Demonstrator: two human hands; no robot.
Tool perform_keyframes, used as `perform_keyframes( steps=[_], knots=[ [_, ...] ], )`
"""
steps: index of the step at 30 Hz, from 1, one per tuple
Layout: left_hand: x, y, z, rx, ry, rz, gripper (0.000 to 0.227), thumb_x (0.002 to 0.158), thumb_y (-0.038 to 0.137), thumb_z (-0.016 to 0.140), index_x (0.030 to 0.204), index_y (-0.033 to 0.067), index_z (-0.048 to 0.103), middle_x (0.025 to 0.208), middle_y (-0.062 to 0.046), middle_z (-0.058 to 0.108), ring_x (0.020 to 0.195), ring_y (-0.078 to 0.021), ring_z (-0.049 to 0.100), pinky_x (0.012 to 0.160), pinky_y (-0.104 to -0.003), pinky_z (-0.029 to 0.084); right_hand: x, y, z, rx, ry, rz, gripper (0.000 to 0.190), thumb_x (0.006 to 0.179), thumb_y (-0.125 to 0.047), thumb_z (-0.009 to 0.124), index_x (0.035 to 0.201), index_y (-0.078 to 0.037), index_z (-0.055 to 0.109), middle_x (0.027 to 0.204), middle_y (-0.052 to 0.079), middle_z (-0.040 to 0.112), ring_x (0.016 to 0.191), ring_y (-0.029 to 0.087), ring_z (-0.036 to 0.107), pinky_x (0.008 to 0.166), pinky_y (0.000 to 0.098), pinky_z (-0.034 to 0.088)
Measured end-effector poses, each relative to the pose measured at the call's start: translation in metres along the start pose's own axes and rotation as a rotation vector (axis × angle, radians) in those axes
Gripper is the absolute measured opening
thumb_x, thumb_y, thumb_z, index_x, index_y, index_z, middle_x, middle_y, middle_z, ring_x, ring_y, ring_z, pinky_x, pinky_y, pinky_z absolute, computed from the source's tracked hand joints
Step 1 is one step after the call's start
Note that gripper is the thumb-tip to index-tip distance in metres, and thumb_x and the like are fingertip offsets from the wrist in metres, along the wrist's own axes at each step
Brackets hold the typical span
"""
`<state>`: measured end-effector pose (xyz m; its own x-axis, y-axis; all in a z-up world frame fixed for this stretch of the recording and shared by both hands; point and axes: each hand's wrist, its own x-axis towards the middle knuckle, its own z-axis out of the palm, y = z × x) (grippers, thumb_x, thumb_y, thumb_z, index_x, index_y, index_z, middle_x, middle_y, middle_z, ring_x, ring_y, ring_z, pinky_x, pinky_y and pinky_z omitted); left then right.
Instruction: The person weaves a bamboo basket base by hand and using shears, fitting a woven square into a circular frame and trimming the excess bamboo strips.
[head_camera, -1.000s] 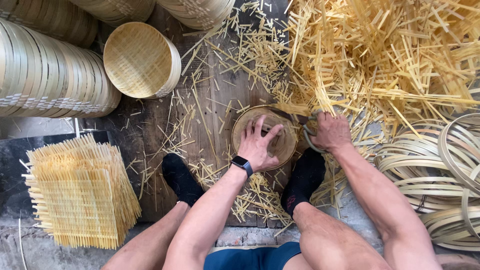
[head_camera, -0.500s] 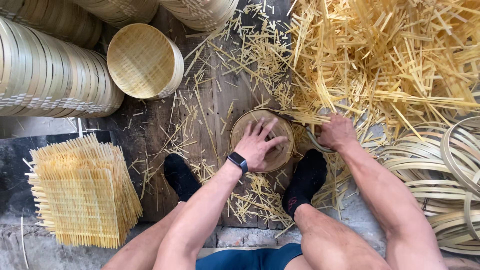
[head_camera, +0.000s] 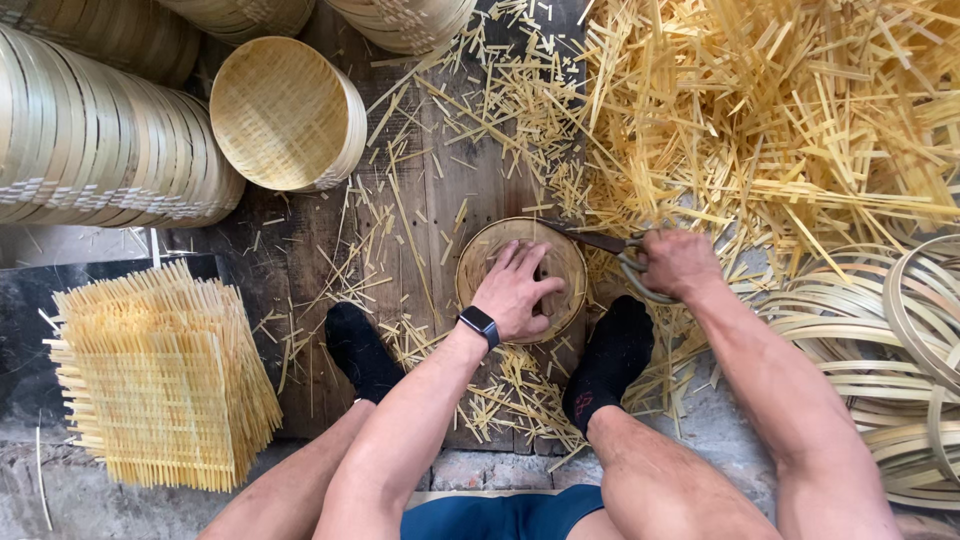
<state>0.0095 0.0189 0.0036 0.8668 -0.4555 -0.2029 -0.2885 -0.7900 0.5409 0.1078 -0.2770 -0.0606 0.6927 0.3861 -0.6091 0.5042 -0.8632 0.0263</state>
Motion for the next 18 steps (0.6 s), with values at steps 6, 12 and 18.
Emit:
perform_keyframes(
  steps=[6,12,18],
  knots=[
    [0.000,-0.002,0.000,-0.022,0.010,0.043,0.060,0.060,0.028,0.084,0.118,0.0235,0.069,0.152,-0.021,0.042,0.141,-0.0433,0.043,0.122,-0.050,0.028,-0.007,0.034,0.023,0.134,0.142,0.196,0.051,0.099,-0.058,0.060,0.097,-0.006,0.064,0.085,0.008,0.062,0.075,0.018,0.060,0.072,0.0367,0.057],
    [0.004,-0.005,-0.006,-0.030,-0.006,0.007,0.102,0.062,0.032,0.086,0.156,0.0174,0.051,0.154,-0.020,0.041,0.141,-0.0427,0.043,0.117,-0.051,0.033,-0.013,0.028,0.041,0.359,0.308,0.611,0.076,0.072,-0.037,0.084,0.125,0.007,0.053,0.129,0.028,0.050,0.124,0.044,0.045,0.103,0.0545,0.040],
    [0.045,-0.059,0.019,-0.175,0.400,-0.399,0.068,0.098,0.060,0.069,0.149,0.0160,0.057,0.155,-0.015,0.050,0.140,-0.0436,0.048,0.121,-0.054,0.031,-0.028,-0.035,0.028,0.782,0.296,0.378,0.056,0.085,-0.027,0.074,0.136,-0.007,0.062,0.125,0.021,0.062,0.118,0.033,0.062,0.102,0.0417,0.052]
  ],
)
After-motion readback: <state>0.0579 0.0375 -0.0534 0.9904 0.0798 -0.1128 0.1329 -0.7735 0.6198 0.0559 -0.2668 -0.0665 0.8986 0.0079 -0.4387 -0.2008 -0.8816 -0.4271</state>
